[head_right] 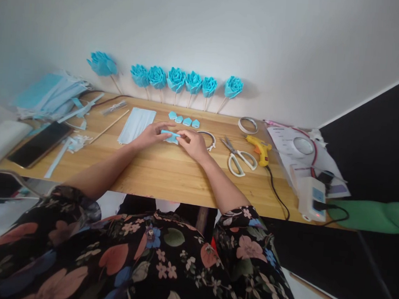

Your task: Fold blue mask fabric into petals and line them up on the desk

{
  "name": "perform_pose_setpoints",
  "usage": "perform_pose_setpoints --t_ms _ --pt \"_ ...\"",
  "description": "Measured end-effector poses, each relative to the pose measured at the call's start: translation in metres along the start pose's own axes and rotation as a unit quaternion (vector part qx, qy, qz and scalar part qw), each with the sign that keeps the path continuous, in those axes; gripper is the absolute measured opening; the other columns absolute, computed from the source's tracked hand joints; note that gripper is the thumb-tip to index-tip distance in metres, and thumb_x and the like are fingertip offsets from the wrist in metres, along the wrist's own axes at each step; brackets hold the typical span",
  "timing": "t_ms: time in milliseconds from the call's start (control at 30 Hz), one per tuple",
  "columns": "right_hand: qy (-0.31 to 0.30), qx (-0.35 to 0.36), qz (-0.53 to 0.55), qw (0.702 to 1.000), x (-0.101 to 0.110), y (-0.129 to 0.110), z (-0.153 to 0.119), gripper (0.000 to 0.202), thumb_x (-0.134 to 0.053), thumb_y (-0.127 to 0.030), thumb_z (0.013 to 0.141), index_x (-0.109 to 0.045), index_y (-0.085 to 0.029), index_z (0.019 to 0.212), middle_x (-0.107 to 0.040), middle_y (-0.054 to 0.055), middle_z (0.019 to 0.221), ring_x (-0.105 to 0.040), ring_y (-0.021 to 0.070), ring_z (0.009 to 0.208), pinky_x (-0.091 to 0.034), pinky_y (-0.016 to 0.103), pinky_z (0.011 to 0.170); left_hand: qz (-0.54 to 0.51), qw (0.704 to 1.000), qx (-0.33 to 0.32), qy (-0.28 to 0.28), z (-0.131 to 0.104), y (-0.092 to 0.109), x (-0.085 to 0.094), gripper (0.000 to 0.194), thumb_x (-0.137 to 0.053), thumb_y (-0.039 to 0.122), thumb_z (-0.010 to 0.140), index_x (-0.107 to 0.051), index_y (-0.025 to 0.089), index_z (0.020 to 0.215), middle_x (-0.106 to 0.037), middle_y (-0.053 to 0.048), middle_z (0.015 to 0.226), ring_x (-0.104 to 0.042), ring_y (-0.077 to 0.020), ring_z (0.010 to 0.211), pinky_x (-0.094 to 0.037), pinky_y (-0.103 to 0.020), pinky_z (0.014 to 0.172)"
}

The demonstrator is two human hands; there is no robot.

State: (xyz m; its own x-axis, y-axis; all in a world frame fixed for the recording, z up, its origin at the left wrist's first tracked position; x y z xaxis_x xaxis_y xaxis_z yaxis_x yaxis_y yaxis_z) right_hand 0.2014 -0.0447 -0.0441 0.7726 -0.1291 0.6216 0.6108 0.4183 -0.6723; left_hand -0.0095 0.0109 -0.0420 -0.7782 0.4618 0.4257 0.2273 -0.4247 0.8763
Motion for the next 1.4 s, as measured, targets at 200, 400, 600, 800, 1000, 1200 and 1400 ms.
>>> perform_pose_setpoints --t_ms 200,400,600,800,1000,1200,1400 --pt "0.006 -0.017 0.090 0.996 0.003 -0.004 -0.001 0.026 -0.063 -0.037 0.092 -0.077 -0.020 0.107 -0.078 0.004 0.096 -0.070 0.0195 0.089 -0.052 0.032 0.085 -0.069 0.997 0.008 0.015 -0.001 0.005 0.003 0.056 -0.072 0.051 0.086 -0.069 0.013 0.127 -0.070 -0.005 0.086 -0.056 -0.0125 0.068 -0.042 -0.023 0.062" --pt "-0.029 -0.029 0.134 0.990 0.008 -0.007 -0.002 0.036 -0.055 -0.041 0.097 -0.073 -0.023 0.121 -0.079 0.005 0.115 -0.072 0.0216 0.102 -0.055 0.037 0.093 -0.177 0.982 0.043 0.050 -0.002 0.001 0.004 0.054 -0.075 0.055 0.083 -0.074 0.015 0.119 -0.072 -0.006 0.092 -0.060 -0.0139 0.074 -0.047 -0.025 0.070" --pt "-0.042 -0.018 0.131 0.990 0.004 -0.008 -0.002 0.045 -0.063 -0.034 0.086 -0.069 -0.022 0.130 -0.077 0.007 0.122 -0.072 0.0228 0.106 -0.055 0.038 0.095 -0.178 0.982 0.051 0.033 -0.003 0.004 0.001 0.056 -0.073 0.061 0.084 -0.074 0.015 0.116 -0.073 -0.005 0.090 -0.061 -0.0148 0.076 -0.048 -0.027 0.074" --pt "-0.023 -0.024 0.111 0.993 0.002 -0.005 -0.001 0.026 -0.060 -0.036 0.084 -0.076 -0.019 0.097 -0.078 0.004 0.094 -0.068 0.0186 0.083 -0.052 0.031 0.078 -0.119 0.992 0.048 0.008 -0.006 0.013 -0.001 0.066 -0.058 0.071 0.090 -0.075 0.015 0.119 -0.075 -0.009 0.099 -0.066 -0.0204 0.087 -0.051 -0.030 0.080" --pt "0.041 -0.078 0.086 0.992 0.002 0.001 0.000 0.039 -0.058 -0.049 0.085 -0.047 -0.022 0.060 -0.042 -0.004 0.057 -0.040 0.0120 0.058 -0.034 0.027 0.057 -0.102 0.995 0.024 -0.005 -0.006 0.016 0.001 0.073 -0.052 0.077 0.090 -0.073 0.015 0.123 -0.074 -0.012 0.112 -0.066 -0.0267 0.107 -0.051 -0.035 0.089" --pt "0.025 -0.082 0.100 0.991 0.003 -0.005 0.000 0.050 -0.060 -0.059 0.085 -0.039 -0.023 0.058 -0.033 -0.004 0.057 -0.032 0.0111 0.058 -0.029 0.026 0.054 -0.153 0.988 0.024 -0.027 -0.001 0.005 -0.006 0.074 -0.077 0.063 0.079 -0.064 0.013 0.133 -0.074 -0.010 0.101 -0.068 -0.0206 0.088 -0.052 -0.030 0.074" --pt "-0.001 -0.079 0.129 0.989 0.004 -0.008 -0.001 0.041 -0.062 -0.056 0.085 -0.055 -0.021 0.067 -0.045 -0.003 0.062 -0.040 0.0118 0.059 -0.036 0.026 0.057 -0.123 0.992 0.024 0.020 0.000 -0.003 -0.008 0.052 -0.074 0.053 0.085 -0.071 0.016 0.121 -0.068 -0.003 0.074 -0.062 -0.0168 0.068 -0.046 -0.027 0.060"
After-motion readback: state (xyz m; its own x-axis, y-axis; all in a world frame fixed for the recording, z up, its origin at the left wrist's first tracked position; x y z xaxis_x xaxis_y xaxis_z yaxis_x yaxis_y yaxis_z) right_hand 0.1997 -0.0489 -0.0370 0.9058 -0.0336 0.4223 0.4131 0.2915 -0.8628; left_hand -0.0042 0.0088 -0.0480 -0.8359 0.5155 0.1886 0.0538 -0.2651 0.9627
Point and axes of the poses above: each hand's wrist, its own z-axis towards the middle knuckle, its own x-axis out of the back of the hand, y = z × x, the point moved 1 cm from there along z, towards the middle knuckle
